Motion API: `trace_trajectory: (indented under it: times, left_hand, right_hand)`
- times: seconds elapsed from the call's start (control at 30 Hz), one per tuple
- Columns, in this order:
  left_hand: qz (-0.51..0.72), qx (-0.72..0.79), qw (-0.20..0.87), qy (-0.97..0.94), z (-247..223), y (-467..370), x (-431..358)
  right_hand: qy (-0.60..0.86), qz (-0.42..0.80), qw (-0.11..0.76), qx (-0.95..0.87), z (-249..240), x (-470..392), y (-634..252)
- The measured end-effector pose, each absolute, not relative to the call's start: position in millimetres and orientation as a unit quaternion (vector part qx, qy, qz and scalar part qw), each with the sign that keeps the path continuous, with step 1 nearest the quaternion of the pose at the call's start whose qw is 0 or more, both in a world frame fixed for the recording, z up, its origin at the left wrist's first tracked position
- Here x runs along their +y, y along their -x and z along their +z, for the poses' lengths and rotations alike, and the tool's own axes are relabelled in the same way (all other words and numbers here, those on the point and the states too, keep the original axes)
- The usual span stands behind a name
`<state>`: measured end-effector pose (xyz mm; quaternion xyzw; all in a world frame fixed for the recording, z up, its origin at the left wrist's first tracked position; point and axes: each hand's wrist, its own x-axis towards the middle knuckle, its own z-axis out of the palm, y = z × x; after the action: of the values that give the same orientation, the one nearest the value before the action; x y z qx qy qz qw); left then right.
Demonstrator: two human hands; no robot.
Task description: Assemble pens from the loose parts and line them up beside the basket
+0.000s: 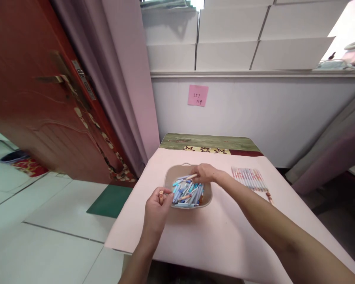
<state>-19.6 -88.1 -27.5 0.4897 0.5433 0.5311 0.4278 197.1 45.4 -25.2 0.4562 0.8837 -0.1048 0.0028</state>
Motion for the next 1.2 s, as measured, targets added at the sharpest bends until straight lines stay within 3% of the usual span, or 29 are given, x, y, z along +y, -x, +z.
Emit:
trace_trajectory:
  times: [0.13, 0.3, 0.57, 0.8, 1.2]
  left_hand:
    - [0.504, 0.550, 0.419, -0.518, -19.6, 10.5, -73.7]
    - [0.492, 0.534, 0.421, -0.544, -1.4, -13.9, -65.7]
    - [0.489, 0.491, 0.460, -0.555, -1.9, -39.6, -63.9]
    - [0.478, 0.510, 0.500, -0.511, 0.7, -37.0, -62.3]
    - [0.547, 0.469, 0.454, -0.524, 31.5, -43.8, -28.9]
  right_hand:
    - [-0.480, -0.113, -0.078, 0.866, 3.8, 31.4, -216.3]
    - [-0.503, -0.196, -0.252, 0.803, 6.2, -3.7, -223.1]
    - [-0.489, -0.280, -0.353, 0.747, 2.9, -37.6, -211.9]
    - [-0.413, -0.455, -0.646, 0.453, -8.3, -36.9, -202.4]
    - [-0.324, -0.559, -0.698, 0.310, -51.1, -22.8, -162.7]
